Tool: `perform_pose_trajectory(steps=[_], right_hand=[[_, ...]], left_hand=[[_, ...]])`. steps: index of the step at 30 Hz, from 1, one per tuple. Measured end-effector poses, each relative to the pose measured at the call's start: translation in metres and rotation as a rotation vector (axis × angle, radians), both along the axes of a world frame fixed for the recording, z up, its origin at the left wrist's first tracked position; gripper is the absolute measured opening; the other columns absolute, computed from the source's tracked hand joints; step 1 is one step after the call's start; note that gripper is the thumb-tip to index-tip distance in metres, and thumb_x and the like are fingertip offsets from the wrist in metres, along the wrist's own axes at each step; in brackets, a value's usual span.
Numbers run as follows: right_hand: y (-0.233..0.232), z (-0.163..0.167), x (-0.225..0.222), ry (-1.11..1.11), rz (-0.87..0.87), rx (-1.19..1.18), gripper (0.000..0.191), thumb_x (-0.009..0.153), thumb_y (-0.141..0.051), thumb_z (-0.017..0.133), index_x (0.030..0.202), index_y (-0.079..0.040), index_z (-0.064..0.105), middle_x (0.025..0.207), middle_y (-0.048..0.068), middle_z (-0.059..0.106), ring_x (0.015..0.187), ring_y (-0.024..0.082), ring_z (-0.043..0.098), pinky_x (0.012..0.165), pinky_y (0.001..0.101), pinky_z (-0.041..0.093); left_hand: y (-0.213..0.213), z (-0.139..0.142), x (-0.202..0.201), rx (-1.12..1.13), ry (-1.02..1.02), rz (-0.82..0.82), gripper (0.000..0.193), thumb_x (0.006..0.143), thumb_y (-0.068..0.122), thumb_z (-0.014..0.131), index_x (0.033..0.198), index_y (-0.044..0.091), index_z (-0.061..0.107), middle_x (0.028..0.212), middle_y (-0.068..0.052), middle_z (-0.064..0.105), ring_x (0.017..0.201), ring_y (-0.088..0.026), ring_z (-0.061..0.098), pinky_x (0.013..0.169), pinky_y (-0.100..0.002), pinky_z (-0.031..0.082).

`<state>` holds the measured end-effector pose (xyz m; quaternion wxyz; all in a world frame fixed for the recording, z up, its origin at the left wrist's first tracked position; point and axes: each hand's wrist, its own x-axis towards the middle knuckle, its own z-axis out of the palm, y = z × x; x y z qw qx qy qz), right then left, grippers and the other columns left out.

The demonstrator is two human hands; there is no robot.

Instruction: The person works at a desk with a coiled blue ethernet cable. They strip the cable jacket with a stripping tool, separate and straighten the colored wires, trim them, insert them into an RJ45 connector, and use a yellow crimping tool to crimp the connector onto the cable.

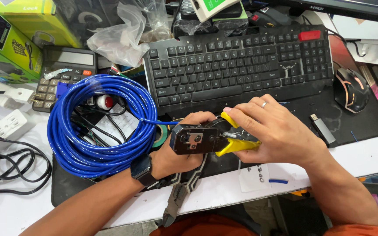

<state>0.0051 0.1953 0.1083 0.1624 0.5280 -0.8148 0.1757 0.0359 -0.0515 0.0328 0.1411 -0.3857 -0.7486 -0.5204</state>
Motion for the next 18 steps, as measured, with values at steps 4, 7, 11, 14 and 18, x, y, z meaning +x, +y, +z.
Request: perform_pose_trajectory(steps=[4,7,11,14,18], right_hand=[[0.002,-0.005,0.0,0.008,0.008,0.006,0.086,0.057,-0.026,0.089,0.13,0.006,0.057,0.11,0.017,0.065,0.093,0.034,0.062,0.085,0.0453,0.051],[0.003,-0.01,-0.001,-0.006,0.016,-0.026,0.081,0.061,-0.018,0.088,0.132,0.006,0.056,0.11,0.017,0.066,0.093,0.033,0.065,0.084,0.0426,0.054],[0.004,-0.012,-0.002,-0.01,0.031,-0.045,0.08,0.062,-0.017,0.088,0.131,0.007,0.056,0.109,0.018,0.066,0.093,0.034,0.065,0.083,0.0426,0.055],[0.004,-0.013,-0.003,-0.028,0.03,-0.054,0.078,0.064,-0.016,0.088,0.131,0.006,0.056,0.108,0.017,0.066,0.094,0.034,0.065,0.084,0.0419,0.055],[0.007,-0.017,-0.003,-0.08,0.022,-0.054,0.081,0.062,-0.015,0.087,0.134,0.004,0.055,0.107,0.015,0.067,0.092,0.032,0.066,0.081,0.0399,0.055]], left_hand=[[0.002,-0.002,-0.001,-0.002,-0.057,0.008,0.053,0.078,-0.012,0.063,0.129,0.001,0.054,0.119,-0.01,0.061,0.105,-0.027,0.063,0.091,-0.034,0.053],[0.002,-0.003,-0.002,-0.087,-0.036,0.043,0.049,0.078,-0.011,0.067,0.123,0.005,0.057,0.114,-0.008,0.063,0.102,-0.026,0.064,0.089,-0.034,0.052],[0.004,-0.005,-0.001,-0.024,-0.067,0.036,0.051,0.077,-0.012,0.067,0.125,0.003,0.056,0.115,-0.009,0.063,0.104,-0.025,0.064,0.089,-0.033,0.053],[0.005,-0.009,-0.001,0.032,-0.059,0.041,0.052,0.079,-0.014,0.064,0.127,0.002,0.055,0.117,-0.01,0.063,0.106,-0.023,0.065,0.09,-0.032,0.054],[0.004,-0.017,0.001,0.083,-0.192,0.016,0.05,0.083,-0.013,0.065,0.129,0.002,0.054,0.11,-0.006,0.065,0.097,-0.019,0.067,0.085,-0.029,0.055]])
